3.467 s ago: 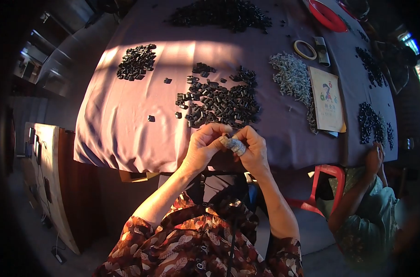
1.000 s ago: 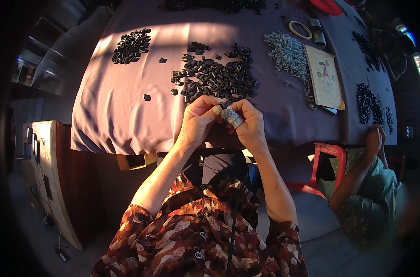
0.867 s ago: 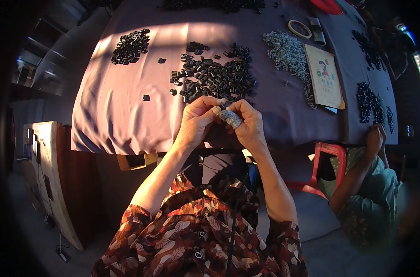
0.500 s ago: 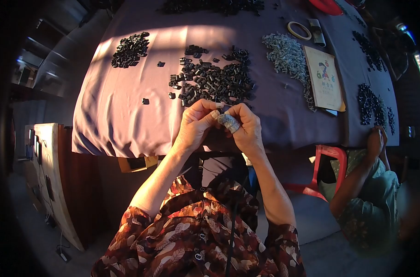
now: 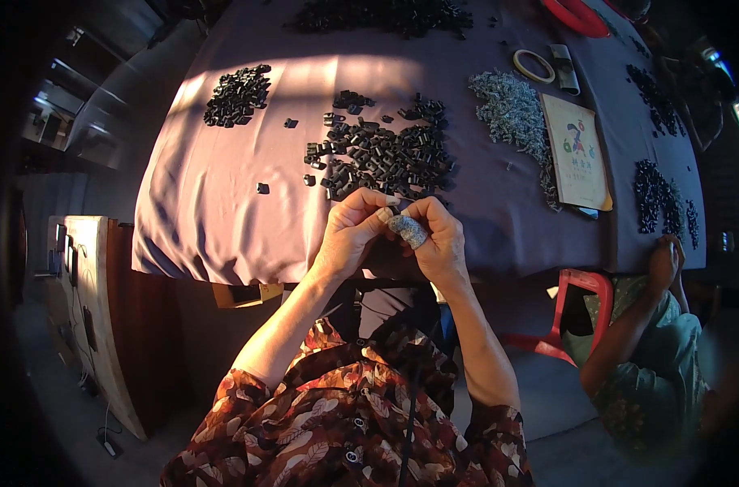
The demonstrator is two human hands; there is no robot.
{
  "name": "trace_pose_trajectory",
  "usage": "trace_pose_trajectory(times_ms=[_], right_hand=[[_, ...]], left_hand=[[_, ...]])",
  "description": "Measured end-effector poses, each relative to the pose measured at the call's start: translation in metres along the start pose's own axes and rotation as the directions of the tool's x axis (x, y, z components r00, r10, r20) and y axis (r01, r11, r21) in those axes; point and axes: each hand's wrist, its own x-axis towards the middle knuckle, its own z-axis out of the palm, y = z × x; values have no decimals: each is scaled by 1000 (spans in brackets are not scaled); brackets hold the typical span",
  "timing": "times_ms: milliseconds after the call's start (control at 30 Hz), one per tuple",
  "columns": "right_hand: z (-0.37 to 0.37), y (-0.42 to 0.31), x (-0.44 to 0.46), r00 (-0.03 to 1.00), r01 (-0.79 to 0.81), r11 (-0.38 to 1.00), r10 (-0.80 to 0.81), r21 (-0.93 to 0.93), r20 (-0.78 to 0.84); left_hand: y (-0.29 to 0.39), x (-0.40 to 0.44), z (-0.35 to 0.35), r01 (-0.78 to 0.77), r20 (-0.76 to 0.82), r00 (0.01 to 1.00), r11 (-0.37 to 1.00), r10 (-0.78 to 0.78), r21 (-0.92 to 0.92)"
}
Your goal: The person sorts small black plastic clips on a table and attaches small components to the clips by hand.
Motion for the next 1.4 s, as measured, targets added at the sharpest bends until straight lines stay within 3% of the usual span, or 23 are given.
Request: trace_pose_trajectory(times_ms=[233,533,1400], right_hand=[[1,-3,-1,1000,-21,1000,21,-15,-5],[1,3,-1,1000,5,1000,-5,-1,-14],[3,2,-1,999,37,999,-37,21,-1]], left_hand=[[5,0,6,6,-51,999,998,-10,-61],[-1,0,-3,23,19,1000,1000,-23,-1],[1,0,-4,46,36,998,997,-44,-65]])
